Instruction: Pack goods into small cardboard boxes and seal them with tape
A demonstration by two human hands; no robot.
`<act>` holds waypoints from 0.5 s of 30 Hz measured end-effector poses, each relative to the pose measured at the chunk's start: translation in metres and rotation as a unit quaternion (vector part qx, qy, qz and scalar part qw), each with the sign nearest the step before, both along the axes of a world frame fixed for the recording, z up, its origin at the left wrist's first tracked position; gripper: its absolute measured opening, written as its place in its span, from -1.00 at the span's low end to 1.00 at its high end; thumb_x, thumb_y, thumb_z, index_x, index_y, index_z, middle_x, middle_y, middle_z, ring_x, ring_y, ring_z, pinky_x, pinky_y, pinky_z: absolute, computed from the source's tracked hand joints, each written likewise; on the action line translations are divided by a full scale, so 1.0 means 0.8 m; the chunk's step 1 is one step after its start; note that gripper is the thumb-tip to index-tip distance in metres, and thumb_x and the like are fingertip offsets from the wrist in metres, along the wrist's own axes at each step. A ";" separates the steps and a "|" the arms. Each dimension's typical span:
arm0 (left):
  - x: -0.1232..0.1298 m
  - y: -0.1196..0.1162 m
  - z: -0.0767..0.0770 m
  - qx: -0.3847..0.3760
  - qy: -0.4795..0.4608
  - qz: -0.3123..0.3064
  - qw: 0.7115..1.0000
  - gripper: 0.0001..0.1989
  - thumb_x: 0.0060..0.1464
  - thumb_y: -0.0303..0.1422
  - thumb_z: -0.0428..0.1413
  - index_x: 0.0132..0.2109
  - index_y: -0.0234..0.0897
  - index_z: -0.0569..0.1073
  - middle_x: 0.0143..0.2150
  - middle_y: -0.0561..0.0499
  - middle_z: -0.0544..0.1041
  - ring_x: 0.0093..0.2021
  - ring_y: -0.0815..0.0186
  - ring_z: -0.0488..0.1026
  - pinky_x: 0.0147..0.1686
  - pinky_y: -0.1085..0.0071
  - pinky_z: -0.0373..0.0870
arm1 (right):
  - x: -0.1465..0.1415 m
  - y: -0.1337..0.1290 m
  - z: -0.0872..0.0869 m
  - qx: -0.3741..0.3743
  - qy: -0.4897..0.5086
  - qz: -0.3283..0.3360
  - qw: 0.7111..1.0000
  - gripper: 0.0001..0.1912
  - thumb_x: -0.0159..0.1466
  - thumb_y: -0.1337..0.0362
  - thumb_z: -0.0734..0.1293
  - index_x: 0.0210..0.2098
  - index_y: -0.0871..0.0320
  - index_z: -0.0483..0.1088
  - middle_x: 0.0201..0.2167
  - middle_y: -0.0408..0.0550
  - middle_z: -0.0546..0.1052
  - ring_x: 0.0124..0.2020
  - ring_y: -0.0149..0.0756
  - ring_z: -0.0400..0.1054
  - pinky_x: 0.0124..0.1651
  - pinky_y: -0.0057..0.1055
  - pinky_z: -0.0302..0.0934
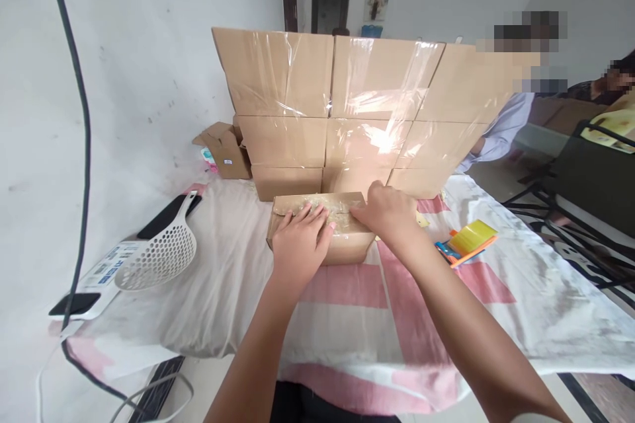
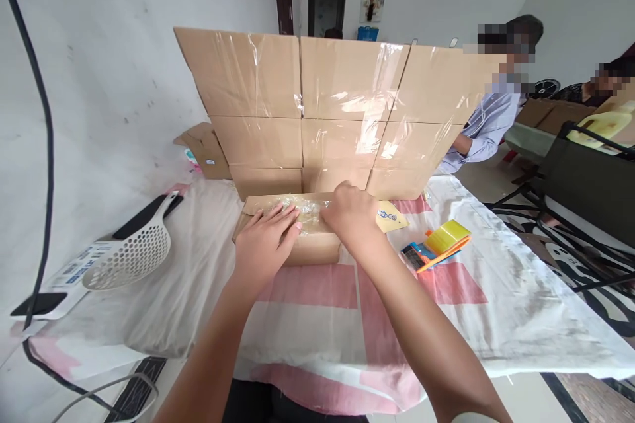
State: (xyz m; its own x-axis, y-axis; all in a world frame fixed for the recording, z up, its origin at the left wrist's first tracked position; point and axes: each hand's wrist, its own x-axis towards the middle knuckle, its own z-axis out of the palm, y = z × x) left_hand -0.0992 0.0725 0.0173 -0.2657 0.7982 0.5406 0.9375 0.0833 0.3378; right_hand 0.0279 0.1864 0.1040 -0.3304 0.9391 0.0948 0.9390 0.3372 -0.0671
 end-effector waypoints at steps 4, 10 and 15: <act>0.000 -0.002 0.002 0.006 -0.001 -0.006 1.000 -0.63 0.40 -0.23 -0.09 0.13 -0.07 0.56 0.22 0.08 0.51 0.32 0.14 0.38 0.33 0.02 0.26 | 0.023 -0.007 -0.016 0.091 0.043 0.158 0.982 -0.39 0.29 0.06 0.40 0.23 0.25 0.33 0.12 0.31 0.51 0.19 0.20 0.37 0.16 0.02 0.26; 0.002 -0.004 0.003 0.009 0.000 -0.006 1.000 -0.62 0.40 -0.25 -0.10 0.14 -0.10 0.55 0.22 0.06 0.51 0.32 0.15 0.38 0.33 0.02 0.26 | 0.064 -0.039 -0.065 0.092 0.053 0.348 0.931 -0.45 0.46 0.05 0.19 0.33 0.20 0.28 0.36 0.06 0.32 0.46 0.07 -0.01 0.44 0.17 -0.12; 0.002 -0.006 0.000 0.020 0.010 -0.012 1.000 -0.62 0.41 -0.25 -0.11 0.15 -0.10 0.54 0.23 0.04 0.50 0.32 0.14 0.38 0.33 0.02 0.25 | 0.064 -0.045 -0.071 0.130 0.065 0.304 0.941 -0.42 0.44 -0.01 0.19 0.31 0.22 0.32 0.34 0.05 0.34 0.47 0.12 -0.03 0.45 0.21 -0.22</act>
State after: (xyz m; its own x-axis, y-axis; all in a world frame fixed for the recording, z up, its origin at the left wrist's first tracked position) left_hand -0.0973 0.0675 0.0175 -0.2364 0.7816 0.5773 0.9455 0.0483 0.3219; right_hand 0.0793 0.1504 0.0469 -0.7686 0.5194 0.3733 0.5568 0.8306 -0.0091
